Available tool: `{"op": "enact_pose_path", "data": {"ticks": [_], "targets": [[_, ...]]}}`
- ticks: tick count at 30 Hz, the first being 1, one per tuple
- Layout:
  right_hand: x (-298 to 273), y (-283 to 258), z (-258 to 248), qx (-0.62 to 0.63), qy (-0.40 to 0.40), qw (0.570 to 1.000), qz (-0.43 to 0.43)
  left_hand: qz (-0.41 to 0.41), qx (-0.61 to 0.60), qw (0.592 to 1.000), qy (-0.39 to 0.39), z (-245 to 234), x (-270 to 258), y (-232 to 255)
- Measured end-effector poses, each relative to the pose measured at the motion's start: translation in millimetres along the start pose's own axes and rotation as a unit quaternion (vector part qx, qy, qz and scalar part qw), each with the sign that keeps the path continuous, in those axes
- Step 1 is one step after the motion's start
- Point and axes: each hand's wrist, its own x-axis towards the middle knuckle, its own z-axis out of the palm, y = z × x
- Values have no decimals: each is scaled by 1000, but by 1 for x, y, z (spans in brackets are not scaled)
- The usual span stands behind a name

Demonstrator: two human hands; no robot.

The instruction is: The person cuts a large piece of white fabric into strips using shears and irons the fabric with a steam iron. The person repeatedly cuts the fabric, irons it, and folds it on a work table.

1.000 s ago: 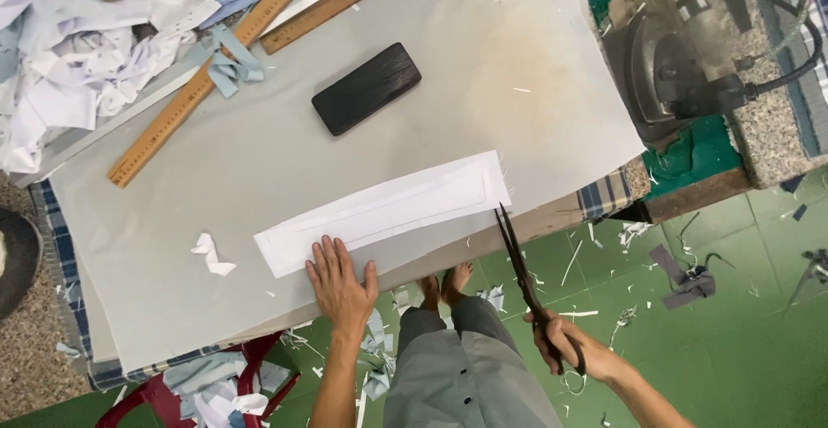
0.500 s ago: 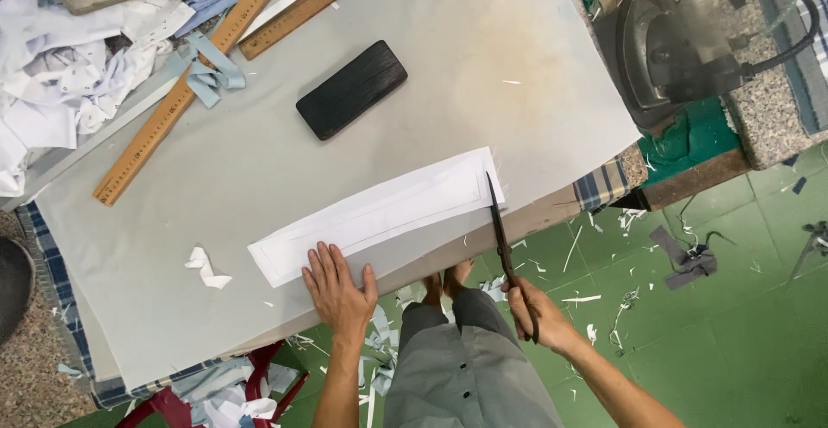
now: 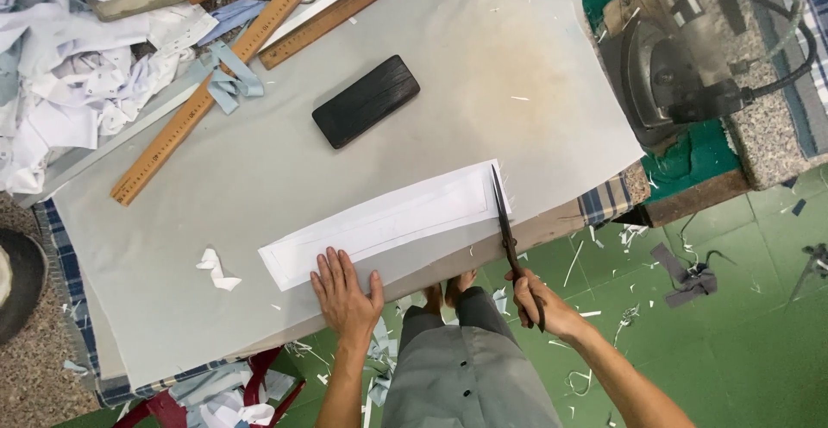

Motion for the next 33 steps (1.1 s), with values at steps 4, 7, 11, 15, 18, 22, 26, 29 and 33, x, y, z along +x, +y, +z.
{"op": "enact_pose_path", "data": {"ticks": [4,7,11,15,18,22,26,29,33], "targets": [[5,-4,-9,-31,39,999,-13,-11,0,1000,-13,1,0,0],[-1,-10,-26,-36,20,999,-8,-19,-10,1000,-16,1,0,-1],[2,1,-88,-23,-94,995,-12,-20,-31,999,-10,-5,4,3],[9,-18,-177,-80,-162,982,60,-72,-31,996,40,-10,3,34],[25,-41,-252,-233,-185,941,159,-122,-41,989,73,-7,10,104],[80,-58,-333,-556,-97,806,178,-141,-88,986,31,10,30,215],[70,-170,-295,-484,-322,810,80,-177,-93,979,33,33,51,291],[100,-186,-284,-506,-354,784,62,-210,-65,974,56,44,63,313],[126,-205,-277,-575,-365,731,31,-252,-8,967,41,55,61,320]]}}
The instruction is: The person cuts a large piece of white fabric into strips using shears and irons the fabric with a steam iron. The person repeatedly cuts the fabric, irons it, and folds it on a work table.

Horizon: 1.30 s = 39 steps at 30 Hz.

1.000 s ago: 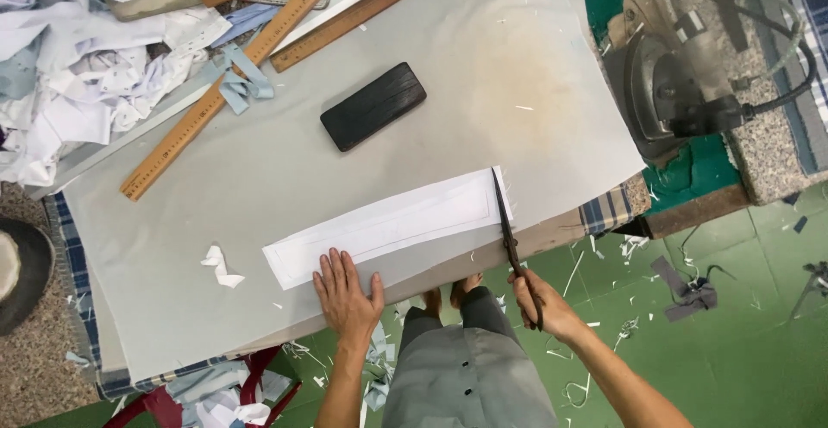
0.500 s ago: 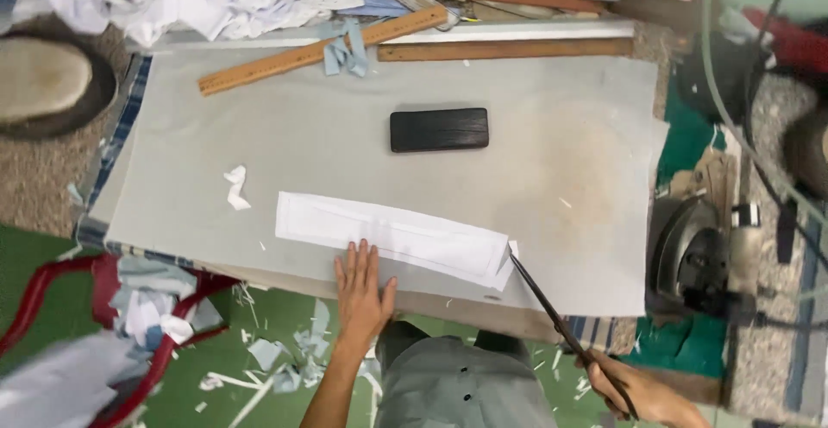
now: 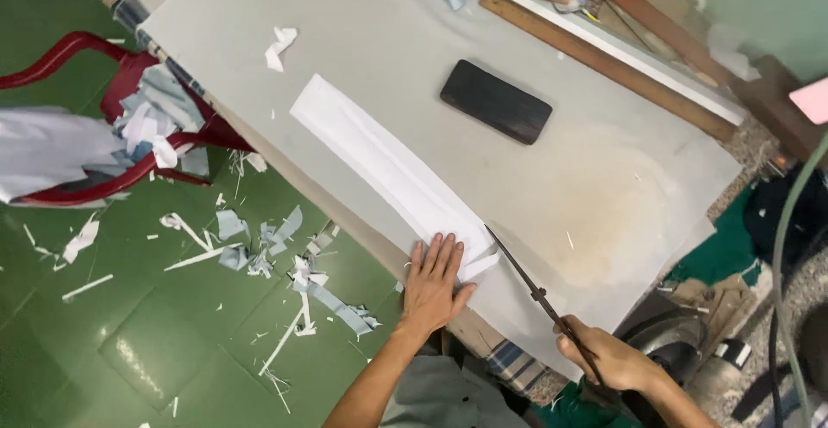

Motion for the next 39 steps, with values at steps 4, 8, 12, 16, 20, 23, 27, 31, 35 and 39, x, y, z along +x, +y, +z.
{"op": "enact_pose_path", "data": {"ticks": [4,8,12,16,20,23,27,31,35,39], "targets": [[3,8,-13,-23,-13,999,29,5,21,1000,1,-4,-4,2],[16,22,-18,-30,-21,998,41,12,18,1000,19,-5,-1,1],[-11,-38,-21,-57,-4,989,139,9,-1,999,34,-10,15,-28],[-11,-54,-21,-95,28,989,109,-108,80,991,20,-36,67,-99],[36,-51,-34,-224,78,971,-28,-92,113,980,132,-38,113,-176],[63,-96,-46,-217,88,967,-95,-95,129,978,133,-37,124,-201],[83,-186,-56,-238,92,965,-64,-103,171,974,111,-33,125,-216],[99,-254,-58,-273,78,958,-44,-157,90,983,41,-27,125,-225],[124,-283,-60,-298,74,951,-27,-154,64,985,39,-22,125,-231],[134,-292,-64,-308,68,949,-11,-146,48,987,47,-22,122,-236]]}}
